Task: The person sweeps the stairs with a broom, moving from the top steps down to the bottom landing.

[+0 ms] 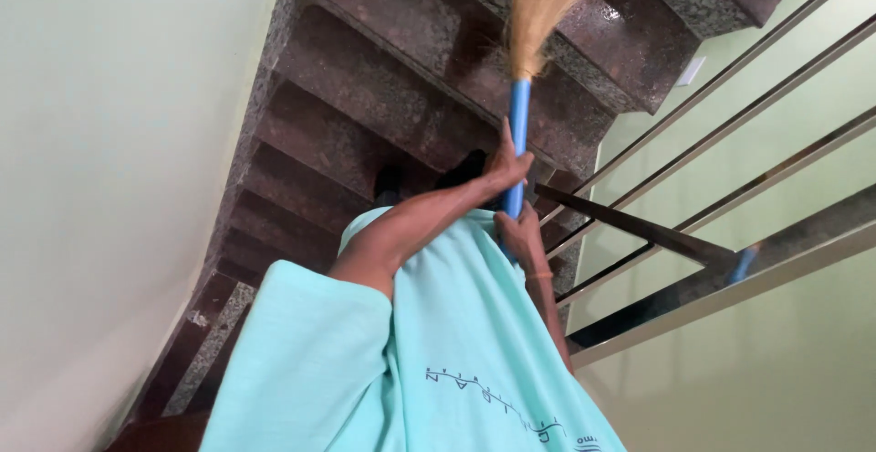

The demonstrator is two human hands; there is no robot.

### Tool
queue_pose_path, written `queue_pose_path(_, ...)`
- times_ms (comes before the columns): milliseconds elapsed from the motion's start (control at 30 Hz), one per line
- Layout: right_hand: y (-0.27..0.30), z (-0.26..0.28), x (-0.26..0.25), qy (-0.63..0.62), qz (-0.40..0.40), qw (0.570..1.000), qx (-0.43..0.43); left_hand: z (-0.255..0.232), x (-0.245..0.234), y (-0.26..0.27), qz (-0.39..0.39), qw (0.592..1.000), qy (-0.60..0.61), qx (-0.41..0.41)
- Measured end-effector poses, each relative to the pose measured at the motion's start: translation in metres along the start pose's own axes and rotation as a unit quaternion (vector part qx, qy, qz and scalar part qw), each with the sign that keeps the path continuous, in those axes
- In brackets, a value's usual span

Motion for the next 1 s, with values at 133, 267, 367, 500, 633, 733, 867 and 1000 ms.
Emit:
queue_pose_path(133, -0.016, 0.039, 0.016, 0.1, 0.055, 0.991, 0.074, 0.009, -0.036, -0.006, -0.065, 0.992, 0.102, -0.02)
queue_pose_path(267, 0.017, 0.062, -0.007, 0.154, 0.105, 0.98, 0.063, 0.021, -0.041, 0.031, -0.137, 0.982, 0.105, -0.077)
queue_pose_path(367, 0.059, 0.042, -0.032, 0.139, 0.075, 0.979, 0.128, 0.033, -0.024, 0.08, -0.076, 0.99, 0.077, -0.094)
queue_pose_path(500, 0.09, -0.008, -0.04, 0.143, -0.005, 0.987, -0.075, 0.035, 0.005, 0.098, -0.082, 0.991, -0.101, 0.027)
queue_pose_path(633, 0.077, -0.044, -0.043, 0.156, -0.024, 0.979, 0.131, 0.05, 0.043, 0.05, -0.027, 0.991, -0.121, 0.054)
queue_pose_path(733, 0.041, -0.013, -0.033, 0.127, 0.033, 0.99, 0.056, 0.06, 0.038, 0.025, -0.033, 0.997, -0.072, 0.022)
queue_pose_path(867, 0.03, 0.003, -0.015, 0.109, 0.081, 0.99, 0.043, 0.086, 0.011, 0.014, -0.081, 0.989, -0.118, -0.027)
queue_pose_path(1000, 0.047, -0.011, -0.026, 0.148, 0.114, 0.982, 0.025, 0.123, -0.002, 0.045, -0.117, 0.982, -0.131, -0.068)
Point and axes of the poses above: each hand's wrist, its own y-axis away from the middle knuckle, its own x-axis out of the palm, z = x × y, the point moved 4 cm from there along -y, towards the middle knuckle, and after that the axes turned 14 degrees about -y, right-handed, at the moved point
